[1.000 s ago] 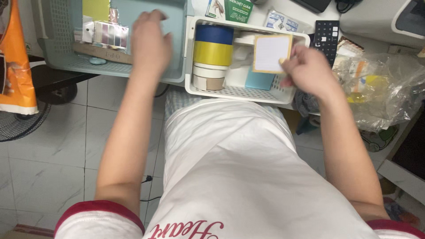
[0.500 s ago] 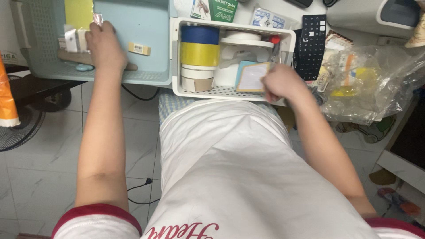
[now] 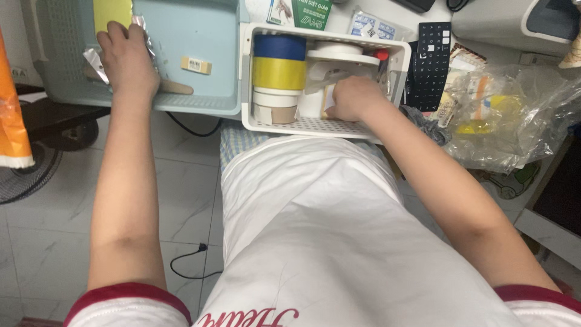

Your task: The person takes a pair of glasses out of a case and then sorts various small items including papers, stickers, and bottles by placing them into plastic baskets on a desk.

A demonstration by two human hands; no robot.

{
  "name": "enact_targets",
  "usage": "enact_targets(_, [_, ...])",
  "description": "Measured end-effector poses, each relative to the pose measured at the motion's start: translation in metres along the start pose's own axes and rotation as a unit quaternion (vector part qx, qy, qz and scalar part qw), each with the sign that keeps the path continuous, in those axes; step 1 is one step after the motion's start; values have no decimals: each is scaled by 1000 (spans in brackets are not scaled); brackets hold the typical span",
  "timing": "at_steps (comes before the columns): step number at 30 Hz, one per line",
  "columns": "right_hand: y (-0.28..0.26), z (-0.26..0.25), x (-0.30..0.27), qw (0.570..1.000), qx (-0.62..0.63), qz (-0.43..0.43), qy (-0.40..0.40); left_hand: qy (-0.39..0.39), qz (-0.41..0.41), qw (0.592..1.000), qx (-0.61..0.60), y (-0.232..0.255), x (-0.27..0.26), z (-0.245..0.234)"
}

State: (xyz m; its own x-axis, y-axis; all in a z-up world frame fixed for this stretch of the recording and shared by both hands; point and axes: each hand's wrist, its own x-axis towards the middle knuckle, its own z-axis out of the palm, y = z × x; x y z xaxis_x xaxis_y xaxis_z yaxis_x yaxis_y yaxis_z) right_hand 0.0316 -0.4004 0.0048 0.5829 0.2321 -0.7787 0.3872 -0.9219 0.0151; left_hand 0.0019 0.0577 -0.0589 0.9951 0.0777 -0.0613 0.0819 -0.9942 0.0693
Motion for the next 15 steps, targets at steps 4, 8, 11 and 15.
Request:
enact_targets(4, [-7, 2, -1, 998, 44, -42, 13, 9, 5, 999, -33, -14, 7, 14])
enact_targets(8, [-9, 9, -6, 996, 82, -25, 21, 17, -7, 999, -44, -21, 12, 19])
enact_targets(11, [-15, -4, -25, 996, 81, -23, 38, -24, -10, 997, -67, -24, 13, 14])
enact_targets(15, [-26, -20, -53, 948, 229, 43, 217, -23, 12, 999, -39, -23, 13, 10])
